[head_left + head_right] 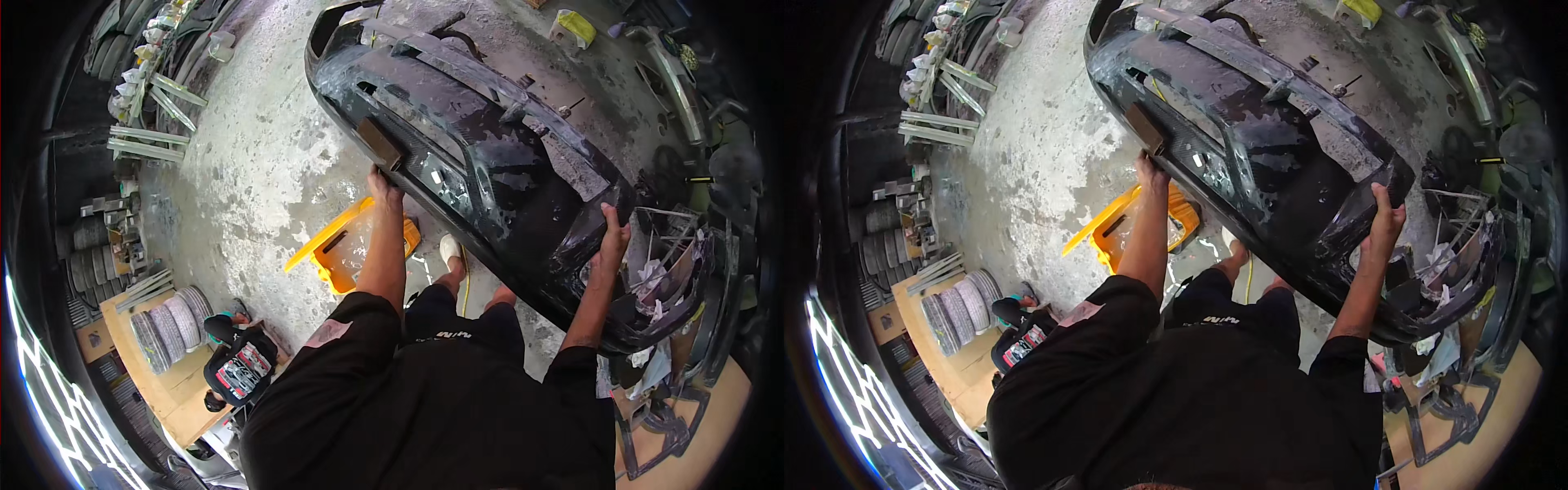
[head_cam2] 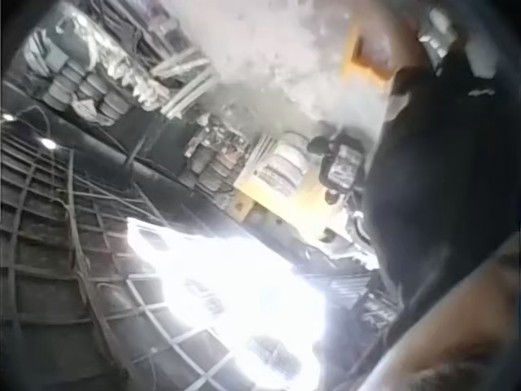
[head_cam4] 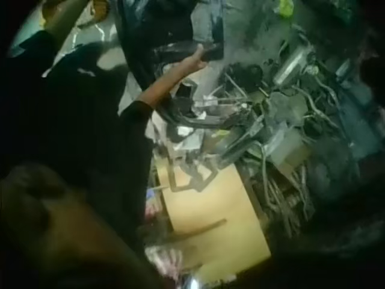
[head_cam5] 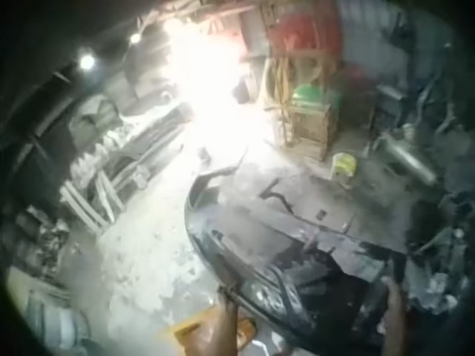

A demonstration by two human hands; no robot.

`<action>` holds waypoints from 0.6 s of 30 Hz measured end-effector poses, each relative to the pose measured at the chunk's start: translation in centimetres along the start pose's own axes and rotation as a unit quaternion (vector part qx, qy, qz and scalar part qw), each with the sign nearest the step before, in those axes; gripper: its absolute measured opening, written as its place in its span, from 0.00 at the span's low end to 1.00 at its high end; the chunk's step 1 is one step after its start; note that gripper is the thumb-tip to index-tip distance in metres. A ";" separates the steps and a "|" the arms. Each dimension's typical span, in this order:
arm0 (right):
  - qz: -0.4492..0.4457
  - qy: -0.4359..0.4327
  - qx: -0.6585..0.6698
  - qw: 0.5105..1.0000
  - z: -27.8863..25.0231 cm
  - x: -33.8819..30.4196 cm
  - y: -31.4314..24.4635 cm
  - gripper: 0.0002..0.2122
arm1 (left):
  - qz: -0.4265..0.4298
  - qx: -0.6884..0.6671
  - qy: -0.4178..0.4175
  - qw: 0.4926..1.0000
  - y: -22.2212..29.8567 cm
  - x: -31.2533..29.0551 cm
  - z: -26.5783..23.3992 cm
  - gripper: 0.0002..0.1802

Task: The person applies black carbon fiber tape to a large black car bumper using a small black tool to smooth and press the tape along the surface. The person repeatedly smooths the tape, pauses to retrieve more tape from a yellow bin, and continues applying it to different sections of the bumper.

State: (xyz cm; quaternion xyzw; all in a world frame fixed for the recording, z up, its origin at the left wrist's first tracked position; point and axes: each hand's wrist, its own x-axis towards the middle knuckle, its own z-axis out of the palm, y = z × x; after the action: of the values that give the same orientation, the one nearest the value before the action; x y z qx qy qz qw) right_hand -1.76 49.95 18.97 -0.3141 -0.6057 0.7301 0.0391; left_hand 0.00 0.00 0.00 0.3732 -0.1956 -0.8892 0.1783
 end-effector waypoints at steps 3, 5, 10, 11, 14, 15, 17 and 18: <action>-0.037 0.014 0.000 0.999 0.1 0.0 0.6 0.11 | -0.008 0.008 -0.012 1.000 -0.2 -0.3 0.2 0.24; -0.074 -0.005 0.011 0.997 -0.5 -1.4 1.7 0.13 | 0.005 0.009 0.024 1.000 0.7 -1.0 -0.8 0.23; -0.074 -0.013 0.034 0.997 0.1 -2.2 0.7 0.18 | 0.069 0.024 0.023 0.997 0.7 -0.1 -0.6 0.23; -0.083 -0.007 0.022 0.996 0.5 -2.5 0.5 0.18 | 0.073 0.025 0.022 0.997 1.2 0.1 -0.8 0.23; -0.080 0.019 0.023 0.996 -1.1 -1.9 0.8 0.16 | 0.053 0.011 0.033 0.998 -0.1 -0.8 1.2 0.24; -0.079 0.019 0.025 0.996 -1.4 -1.7 0.7 0.16 | 0.049 0.011 0.029 0.998 -0.2 -0.8 2.3 0.24; -0.093 0.009 0.039 0.995 -1.3 -1.6 0.8 0.15 | 0.068 0.038 0.002 0.997 0.3 -0.8 3.4 0.25; -0.088 0.009 0.055 0.995 -1.0 -1.5 1.0 0.15 | 0.049 0.014 0.008 0.999 1.1 -0.4 3.8 0.26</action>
State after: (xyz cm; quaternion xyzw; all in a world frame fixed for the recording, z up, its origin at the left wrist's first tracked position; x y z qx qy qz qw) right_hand 0.26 49.92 18.63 -0.2635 -0.5897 0.7531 0.1254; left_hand -2.29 0.11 3.21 0.3730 -0.2244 -0.8736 0.2178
